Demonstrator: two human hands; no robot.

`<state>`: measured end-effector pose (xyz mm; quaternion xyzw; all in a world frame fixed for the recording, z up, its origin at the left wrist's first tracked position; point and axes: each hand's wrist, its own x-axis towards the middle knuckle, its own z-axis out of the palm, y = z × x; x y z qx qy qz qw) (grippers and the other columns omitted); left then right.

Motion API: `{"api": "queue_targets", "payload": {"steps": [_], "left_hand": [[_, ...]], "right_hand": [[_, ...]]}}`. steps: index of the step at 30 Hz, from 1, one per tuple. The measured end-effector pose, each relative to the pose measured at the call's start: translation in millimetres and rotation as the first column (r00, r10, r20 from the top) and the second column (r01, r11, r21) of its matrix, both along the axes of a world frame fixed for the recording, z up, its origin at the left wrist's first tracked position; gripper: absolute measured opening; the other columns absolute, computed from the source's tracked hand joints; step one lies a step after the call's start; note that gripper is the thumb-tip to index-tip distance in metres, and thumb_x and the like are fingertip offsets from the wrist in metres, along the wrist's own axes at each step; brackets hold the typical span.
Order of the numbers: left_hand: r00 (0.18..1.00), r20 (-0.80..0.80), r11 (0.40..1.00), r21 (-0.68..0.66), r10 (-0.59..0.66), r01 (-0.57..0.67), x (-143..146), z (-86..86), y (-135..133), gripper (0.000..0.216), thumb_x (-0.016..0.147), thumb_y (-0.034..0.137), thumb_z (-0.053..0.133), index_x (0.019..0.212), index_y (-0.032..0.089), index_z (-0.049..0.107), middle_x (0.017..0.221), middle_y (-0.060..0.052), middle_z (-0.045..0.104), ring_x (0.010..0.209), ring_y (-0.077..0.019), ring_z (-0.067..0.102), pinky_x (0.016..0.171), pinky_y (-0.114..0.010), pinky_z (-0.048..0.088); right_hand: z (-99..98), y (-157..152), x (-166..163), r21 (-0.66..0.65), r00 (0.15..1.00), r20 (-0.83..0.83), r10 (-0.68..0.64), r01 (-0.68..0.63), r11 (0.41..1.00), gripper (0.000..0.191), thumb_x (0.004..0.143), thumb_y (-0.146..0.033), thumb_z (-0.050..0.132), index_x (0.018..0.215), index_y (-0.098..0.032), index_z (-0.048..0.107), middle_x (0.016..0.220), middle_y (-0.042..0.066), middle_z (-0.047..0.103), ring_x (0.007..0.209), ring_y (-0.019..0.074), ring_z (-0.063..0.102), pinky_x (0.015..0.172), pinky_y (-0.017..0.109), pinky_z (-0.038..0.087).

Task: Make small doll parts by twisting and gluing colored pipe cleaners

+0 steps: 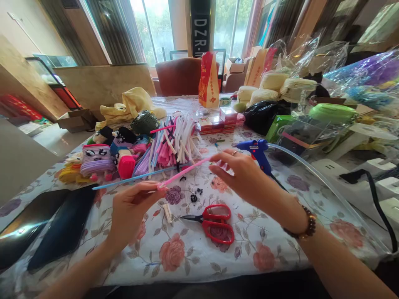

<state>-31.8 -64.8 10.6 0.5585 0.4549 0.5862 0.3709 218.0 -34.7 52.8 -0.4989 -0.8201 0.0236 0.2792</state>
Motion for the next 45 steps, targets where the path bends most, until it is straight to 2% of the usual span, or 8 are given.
{"api": "queue_targets", "payload": {"steps": [3,7,12,18,27,38,41,45], "left_hand": [[0.996,0.018,0.996,0.028,-0.083,0.082,0,-1.6,0,0.007,0.064,0.014,0.075,0.067,0.018,0.071,0.077,0.000,0.071,0.064,-0.0093,0.066,0.061,-0.014,0.057],[0.986,0.024,0.985,0.058,-0.166,0.165,0,-2.7,0,0.008,0.066,0.012,0.074,0.068,0.019,0.071,0.079,0.001,0.071,0.066,-0.0102,0.067,0.061,-0.016,0.058],[0.978,0.019,0.977,0.046,-0.209,0.208,1,-4.5,0,0.009,0.067,0.013,0.074,0.067,0.020,0.069,0.079,0.001,0.072,0.068,-0.0116,0.068,0.066,-0.021,0.059],[0.977,0.025,0.977,0.037,-0.212,0.211,2,-5.4,-2,0.009,0.065,0.015,0.076,0.067,0.019,0.068,0.077,0.002,0.073,0.066,-0.0104,0.067,0.066,-0.019,0.058],[0.986,0.083,0.989,-0.024,-0.143,0.145,1,-1.9,-4,0.010,0.069,0.025,0.074,0.077,0.019,0.072,0.071,0.000,0.072,0.062,-0.0115,0.067,0.063,-0.020,0.057],[1.000,0.022,0.996,0.080,0.022,-0.024,-1,-7.1,-1,0.014,0.069,0.026,0.073,0.063,0.017,0.065,0.063,0.000,0.067,0.056,-0.0116,0.063,0.055,-0.021,0.052],[0.984,-0.130,0.976,0.193,0.125,-0.098,-2,-8.7,-3,0.013,0.071,0.025,0.071,0.065,0.018,0.064,0.063,0.001,0.065,0.056,-0.0110,0.060,0.055,-0.022,0.051],[0.894,-0.329,0.892,0.428,0.303,-0.144,-3,-9.2,-5,0.012,0.076,0.021,0.066,0.065,0.019,0.061,0.061,0.002,0.063,0.056,-0.0097,0.056,0.057,-0.022,0.048]], "right_hand": [[-10.2,-2,-15,0.168,0.989,-0.014,0.149,-0.145,0.975,0.025,0.092,-0.030,0.048,0.112,-0.019,0.058,0.112,0.009,0.062,0.101,0.0188,0.060,0.088,0.035,0.048],[-17.7,-4,-25,0.233,0.958,0.068,0.278,-0.286,0.929,0.029,0.091,-0.025,0.049,0.120,-0.021,0.052,0.119,0.008,0.059,0.115,0.0198,0.052,0.098,0.041,0.044],[-21.1,-5,-33,0.276,0.930,0.112,0.350,-0.368,0.888,0.025,0.091,-0.020,0.049,0.116,-0.017,0.052,0.115,0.010,0.061,0.112,0.0201,0.052,0.096,0.040,0.046],[-20.1,-10,-42,0.337,0.930,0.130,0.343,-0.367,0.867,0.015,0.091,-0.018,0.048,0.100,-0.015,0.059,0.090,0.008,0.062,0.088,0.0182,0.056,0.083,0.036,0.049],[-3.6,-16,-49,0.266,0.939,0.171,0.297,-0.334,0.904,0.023,0.095,-0.021,0.040,0.093,-0.019,0.063,0.089,0.006,0.059,0.069,0.0110,0.055,0.061,0.024,0.044],[-4.8,-20,-67,0.277,0.952,0.086,0.295,-0.307,0.911,0.024,0.093,-0.024,0.044,0.086,-0.017,0.065,0.081,0.004,0.062,0.068,0.0113,0.059,0.061,0.024,0.044],[-8.4,-22,-70,0.254,0.954,0.002,0.301,-0.291,0.922,0.022,0.092,-0.024,0.046,0.086,-0.017,0.066,0.081,0.004,0.062,0.068,0.0113,0.059,0.060,0.023,0.044],[-13.1,-26,-75,0.222,0.955,-0.064,0.288,-0.268,0.938,0.021,0.091,-0.026,0.048,0.085,-0.018,0.066,0.079,0.003,0.062,0.066,0.0105,0.058,0.060,0.023,0.043]]}}
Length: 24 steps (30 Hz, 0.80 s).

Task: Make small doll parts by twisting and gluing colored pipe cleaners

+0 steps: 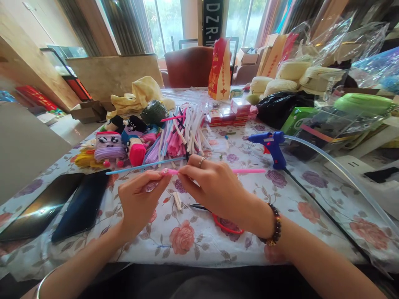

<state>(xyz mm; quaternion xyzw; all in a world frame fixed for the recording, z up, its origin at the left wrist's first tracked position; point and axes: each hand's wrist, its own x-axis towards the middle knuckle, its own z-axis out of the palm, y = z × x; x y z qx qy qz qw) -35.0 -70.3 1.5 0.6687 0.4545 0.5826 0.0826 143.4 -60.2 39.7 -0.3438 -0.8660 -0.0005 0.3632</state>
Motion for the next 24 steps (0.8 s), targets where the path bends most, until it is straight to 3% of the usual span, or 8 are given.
{"api": "queue_targets", "payload": {"steps": [6,15,20,24], "left_hand": [[0.974,-0.212,0.980,0.196,0.078,-0.035,-2,0.4,0,0.013,0.077,0.014,0.063,0.066,0.018,0.057,0.063,0.002,0.063,0.056,-0.0073,0.055,0.057,-0.019,0.045],[0.900,-0.398,0.940,0.339,0.179,-0.037,-5,-6.4,1,0.018,0.077,0.011,0.061,0.063,0.017,0.053,0.055,0.003,0.053,0.049,-0.0064,0.045,0.050,-0.021,0.032],[0.864,-0.464,0.933,0.360,0.197,-0.019,-7,-11.4,2,0.012,0.078,0.015,0.062,0.068,0.018,0.057,0.059,0.002,0.058,0.053,-0.0087,0.050,0.054,-0.022,0.036],[0.953,-0.284,0.979,0.198,0.110,-0.054,-2,-8.1,1,0.002,0.079,0.019,0.063,0.078,0.020,0.063,0.067,0.001,0.065,0.060,-0.0092,0.058,0.060,-0.020,0.043]], "right_hand": [[-5.9,-7,-8,-0.037,0.999,-0.039,-0.008,0.007,0.999,0.022,0.091,-0.024,0.048,0.081,-0.017,0.067,0.075,0.002,0.062,0.063,0.0097,0.057,0.058,0.022,0.042],[-11.7,-14,-14,0.008,0.999,0.032,0.004,-0.004,1.000,0.025,0.094,-0.025,0.043,0.087,-0.017,0.066,0.077,0.003,0.063,0.064,0.0101,0.058,0.054,0.024,0.037],[-10.2,-15,-14,0.030,0.998,0.039,0.043,-0.044,0.999,0.025,0.094,-0.022,0.042,0.089,-0.015,0.065,0.079,0.004,0.063,0.065,0.0108,0.059,0.055,0.024,0.039],[-6.4,-8,-6,0.023,0.999,0.039,0.018,-0.019,1.000,0.025,0.094,-0.025,0.043,0.089,-0.016,0.065,0.081,0.004,0.062,0.066,0.0109,0.058,0.059,0.023,0.043]]}}
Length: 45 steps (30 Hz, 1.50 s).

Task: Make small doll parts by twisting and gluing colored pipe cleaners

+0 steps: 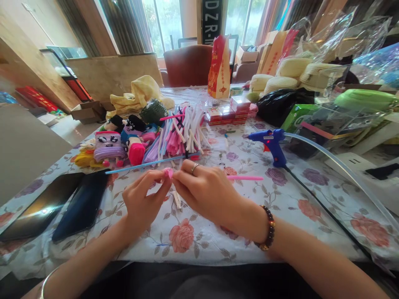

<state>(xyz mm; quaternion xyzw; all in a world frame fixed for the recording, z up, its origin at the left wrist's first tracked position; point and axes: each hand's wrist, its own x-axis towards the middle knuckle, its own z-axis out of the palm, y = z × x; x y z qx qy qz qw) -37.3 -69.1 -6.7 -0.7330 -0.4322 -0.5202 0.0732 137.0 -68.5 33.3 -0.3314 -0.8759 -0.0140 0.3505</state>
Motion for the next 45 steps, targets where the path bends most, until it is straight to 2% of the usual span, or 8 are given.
{"api": "queue_targets", "payload": {"steps": [5,9,13,18,28,36,40,45], "left_hand": [[0.941,0.335,0.950,-0.277,-0.043,0.142,3,7.5,2,0.017,0.078,0.031,0.066,0.092,0.023,0.071,0.084,-0.001,0.072,0.073,-0.0142,0.065,0.070,-0.026,0.052],[0.814,0.577,0.818,-0.437,-0.065,0.375,1,10.4,7,0.020,0.077,0.036,0.066,0.089,0.022,0.074,0.082,-0.002,0.073,0.074,-0.0153,0.066,0.071,-0.026,0.053],[0.697,0.712,0.672,-0.476,-0.084,0.567,-1,10.3,12,0.022,0.074,0.037,0.069,0.085,0.019,0.074,0.070,-0.002,0.070,0.065,-0.0122,0.062,0.065,-0.024,0.052],[0.649,0.750,0.583,-0.474,-0.125,0.660,-1,11.1,13,0.019,0.071,0.035,0.072,0.078,0.017,0.073,0.066,-0.001,0.066,0.060,-0.0095,0.059,0.060,-0.021,0.050],[0.760,0.646,0.772,-0.445,-0.075,0.454,1,12.0,9,0.010,0.068,0.028,0.074,0.073,0.018,0.072,0.069,-0.001,0.069,0.062,-0.0108,0.062,0.058,-0.020,0.054],[0.804,0.579,0.868,-0.321,-0.137,0.379,2,12.0,7,0.008,0.071,0.026,0.072,0.075,0.020,0.072,0.072,0.000,0.067,0.067,-0.0110,0.063,0.062,-0.021,0.054],[0.866,0.478,0.930,-0.230,-0.148,0.286,2,10.3,5,0.005,0.073,0.022,0.071,0.078,0.021,0.071,0.071,0.001,0.066,0.065,-0.0095,0.061,0.062,-0.021,0.052],[0.947,0.281,0.987,0.006,-0.154,0.158,1,7.6,3,0.013,0.072,0.010,0.070,0.081,0.020,0.069,0.070,0.002,0.065,0.062,-0.0069,0.058,0.058,-0.019,0.049]], "right_hand": [[3.3,16,12,0.037,0.999,-0.025,0.023,-0.022,0.999,0.024,0.094,-0.025,0.042,0.092,-0.019,0.065,0.088,0.005,0.063,0.077,0.0131,0.060,0.069,0.026,0.048],[3.8,27,18,0.112,0.997,-0.043,0.060,-0.055,0.992,0.021,0.093,-0.021,0.045,0.094,-0.021,0.066,0.089,0.005,0.063,0.081,0.0137,0.060,0.073,0.027,0.049],[5.0,30,20,0.136,0.997,-0.021,0.072,-0.069,0.988,0.025,0.092,-0.017,0.044,0.094,-0.025,0.067,0.088,0.004,0.063,0.083,0.0144,0.059,0.075,0.031,0.050],[6.2,32,22,0.160,0.997,-0.033,0.070,-0.064,0.985,0.027,0.092,-0.015,0.043,0.092,-0.028,0.068,0.086,0.003,0.064,0.081,0.0146,0.059,0.077,0.033,0.051],[-0.8,31,20,0.189,0.995,-0.014,0.097,-0.093,0.978,0.024,0.091,-0.012,0.045,0.094,-0.024,0.065,0.089,0.004,0.063,0.086,0.0147,0.059,0.076,0.030,0.051],[-2.6,25,14,0.180,0.995,-0.021,0.094,-0.089,0.980,0.018,0.091,-0.015,0.047,0.092,-0.019,0.065,0.087,0.005,0.062,0.085,0.0144,0.058,0.076,0.028,0.051],[-5.6,22,11,0.116,0.995,-0.064,0.082,-0.074,0.991,0.017,0.091,-0.018,0.048,0.092,-0.019,0.065,0.087,0.004,0.061,0.083,0.0142,0.059,0.075,0.028,0.050],[-5.0,17,5,0.009,0.984,-0.164,0.075,-0.074,0.997,0.015,0.090,-0.020,0.052,0.091,-0.017,0.066,0.086,0.004,0.062,0.077,0.0126,0.060,0.070,0.025,0.049]]}}
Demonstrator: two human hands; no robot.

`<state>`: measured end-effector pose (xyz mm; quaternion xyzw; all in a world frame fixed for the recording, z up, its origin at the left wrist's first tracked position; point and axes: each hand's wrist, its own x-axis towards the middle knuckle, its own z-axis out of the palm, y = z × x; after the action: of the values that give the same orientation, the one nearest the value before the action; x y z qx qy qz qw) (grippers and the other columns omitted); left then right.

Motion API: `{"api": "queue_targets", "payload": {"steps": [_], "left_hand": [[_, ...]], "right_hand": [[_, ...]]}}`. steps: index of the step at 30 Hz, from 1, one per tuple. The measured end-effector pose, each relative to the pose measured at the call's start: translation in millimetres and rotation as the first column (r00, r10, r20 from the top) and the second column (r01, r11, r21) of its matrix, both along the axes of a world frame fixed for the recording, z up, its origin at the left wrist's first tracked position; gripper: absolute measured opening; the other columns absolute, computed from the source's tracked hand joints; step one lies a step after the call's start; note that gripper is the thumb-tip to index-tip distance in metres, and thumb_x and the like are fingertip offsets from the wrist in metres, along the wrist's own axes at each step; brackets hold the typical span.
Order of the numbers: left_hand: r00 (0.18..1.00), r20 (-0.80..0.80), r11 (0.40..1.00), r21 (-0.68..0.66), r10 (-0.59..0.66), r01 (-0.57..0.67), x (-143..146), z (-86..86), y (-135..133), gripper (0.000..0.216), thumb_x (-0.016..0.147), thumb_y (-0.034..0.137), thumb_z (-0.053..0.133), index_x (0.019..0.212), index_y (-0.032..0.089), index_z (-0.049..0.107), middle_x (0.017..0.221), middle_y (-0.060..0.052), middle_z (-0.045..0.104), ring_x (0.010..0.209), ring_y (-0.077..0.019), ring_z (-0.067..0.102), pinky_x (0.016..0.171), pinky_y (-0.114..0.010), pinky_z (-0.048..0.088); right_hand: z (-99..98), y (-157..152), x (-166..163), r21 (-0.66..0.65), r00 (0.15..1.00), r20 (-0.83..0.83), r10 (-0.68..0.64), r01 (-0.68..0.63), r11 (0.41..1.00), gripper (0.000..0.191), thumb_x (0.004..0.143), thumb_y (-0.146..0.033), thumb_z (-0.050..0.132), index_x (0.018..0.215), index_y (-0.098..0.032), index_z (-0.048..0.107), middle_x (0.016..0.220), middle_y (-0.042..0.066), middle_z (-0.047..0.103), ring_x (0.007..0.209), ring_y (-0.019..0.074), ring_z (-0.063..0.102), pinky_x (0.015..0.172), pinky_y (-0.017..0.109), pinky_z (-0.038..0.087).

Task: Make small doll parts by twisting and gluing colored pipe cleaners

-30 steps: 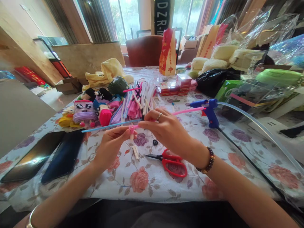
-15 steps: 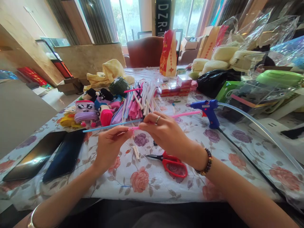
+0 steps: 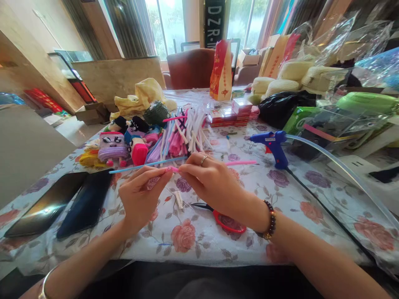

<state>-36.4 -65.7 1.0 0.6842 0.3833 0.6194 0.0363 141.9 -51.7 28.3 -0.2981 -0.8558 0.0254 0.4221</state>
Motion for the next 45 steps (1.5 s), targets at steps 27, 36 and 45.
{"api": "queue_targets", "payload": {"steps": [27,36,45], "left_hand": [[0.938,-0.307,0.956,0.286,0.161,-0.070,-3,-2.7,-2,0.016,0.073,0.006,0.068,0.085,0.016,0.065,0.077,-0.002,0.069,0.068,-0.0109,0.061,0.067,-0.024,0.052],[0.987,0.117,0.961,-0.240,-0.111,0.137,1,2.4,0,0.017,0.078,0.021,0.066,0.094,0.026,0.072,0.089,0.000,0.072,0.079,-0.0120,0.065,0.072,-0.023,0.053],[0.860,0.442,0.758,-0.461,-0.254,0.461,2,4.7,5,0.019,0.068,0.023,0.075,0.087,0.024,0.075,0.085,-0.001,0.072,0.076,-0.0124,0.066,0.068,-0.021,0.056]], "right_hand": [[6.6,-10,-9,-0.274,0.987,-0.155,-0.045,0.001,0.962,0.012,0.085,-0.019,0.059,0.080,-0.017,0.070,0.076,0.002,0.065,0.066,0.0093,0.058,0.060,0.022,0.046],[1.0,6,3,0.012,0.991,-0.134,-0.014,0.015,1.000,0.014,0.086,-0.016,0.058,0.089,-0.021,0.071,0.083,0.003,0.064,0.074,0.0110,0.059,0.065,0.025,0.049],[0.6,7,6,0.128,0.997,-0.071,0.026,-0.016,0.992,0.023,0.089,-0.013,0.051,0.093,-0.025,0.070,0.083,0.003,0.062,0.078,0.0130,0.058,0.070,0.028,0.049]]}}
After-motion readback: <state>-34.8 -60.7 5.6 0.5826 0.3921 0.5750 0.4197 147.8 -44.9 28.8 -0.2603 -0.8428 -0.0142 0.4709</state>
